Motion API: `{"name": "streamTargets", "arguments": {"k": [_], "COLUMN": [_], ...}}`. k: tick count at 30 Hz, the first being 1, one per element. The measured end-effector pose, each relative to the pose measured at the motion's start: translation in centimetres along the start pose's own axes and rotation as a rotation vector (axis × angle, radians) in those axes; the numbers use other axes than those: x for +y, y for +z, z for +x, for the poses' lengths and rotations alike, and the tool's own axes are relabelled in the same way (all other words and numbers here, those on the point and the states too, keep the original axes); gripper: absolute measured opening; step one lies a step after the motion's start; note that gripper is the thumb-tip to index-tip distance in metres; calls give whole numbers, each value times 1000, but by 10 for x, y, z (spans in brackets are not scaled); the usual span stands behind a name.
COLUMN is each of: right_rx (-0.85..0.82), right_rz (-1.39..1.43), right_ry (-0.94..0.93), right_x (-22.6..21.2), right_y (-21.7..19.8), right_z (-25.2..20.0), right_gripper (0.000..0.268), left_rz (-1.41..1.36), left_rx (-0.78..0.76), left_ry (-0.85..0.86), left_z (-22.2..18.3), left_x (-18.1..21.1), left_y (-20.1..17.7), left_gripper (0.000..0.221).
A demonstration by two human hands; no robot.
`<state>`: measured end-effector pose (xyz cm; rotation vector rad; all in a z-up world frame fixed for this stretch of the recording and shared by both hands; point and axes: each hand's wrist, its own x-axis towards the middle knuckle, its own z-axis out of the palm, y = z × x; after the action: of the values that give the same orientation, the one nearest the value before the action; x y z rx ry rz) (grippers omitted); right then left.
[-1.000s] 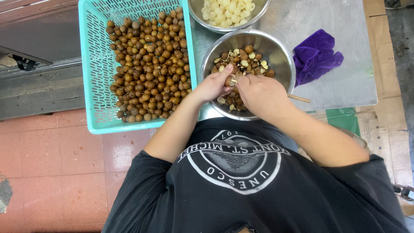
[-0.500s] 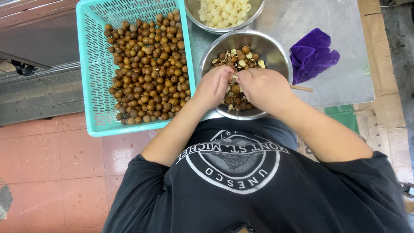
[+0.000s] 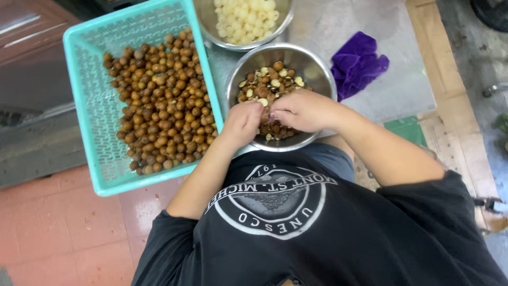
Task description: The person peels brown nuts by hand, separating the shells from the kernels. The peeled kernels are placed into a metal bowl, while the shells are discarded into another bowl. The person works continuously over a table with a basket of unpeeled nuts and a bowl of peeled kernels.
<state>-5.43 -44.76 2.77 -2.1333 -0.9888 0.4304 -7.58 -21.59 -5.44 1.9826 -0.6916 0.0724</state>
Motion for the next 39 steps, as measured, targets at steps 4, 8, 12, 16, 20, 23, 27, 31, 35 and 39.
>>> {"name": "streamTargets", "arguments": {"k": [4,8,12,16,20,23,27,31,35,39], "right_rx": [-239,-294,-276,-177,50,405,554,526,509,503], "right_rz": [714,985,1217,1057,517,165,-151,-306,-314,-349], "right_ry": [197,392,432,577,474,209,-46,-140,-151,-88], "right_x": [25,44,57,62,56,43,26,15,9,11], "right_y": [6,16,23,18,16,21,20,17,18,25], "right_z": [5,7,14,19,16,12,14,17,19,17], "right_gripper": [28,28,23,27,23,19,16,15,14,12], "left_rz": [-441,-773,-1134,-785,-184,39,122,115,76,126], "left_rx": [-60,-3,-36,-10,144,186,213,242,243,244], "left_ry": [-183,-562,-633,-683,-400,-194,-45,-28,-92,-89], "left_z": [-4,-11,-4,6,12,15,18,16,13,12], "left_x": [-16,-35,-57,-47,-5,23,39,39,36,35], "left_y": [7,25,34,22,0,-10,-11,-9,-9,-7], "left_gripper": [50,50,62,62,32,33,37,34,30,27]}}
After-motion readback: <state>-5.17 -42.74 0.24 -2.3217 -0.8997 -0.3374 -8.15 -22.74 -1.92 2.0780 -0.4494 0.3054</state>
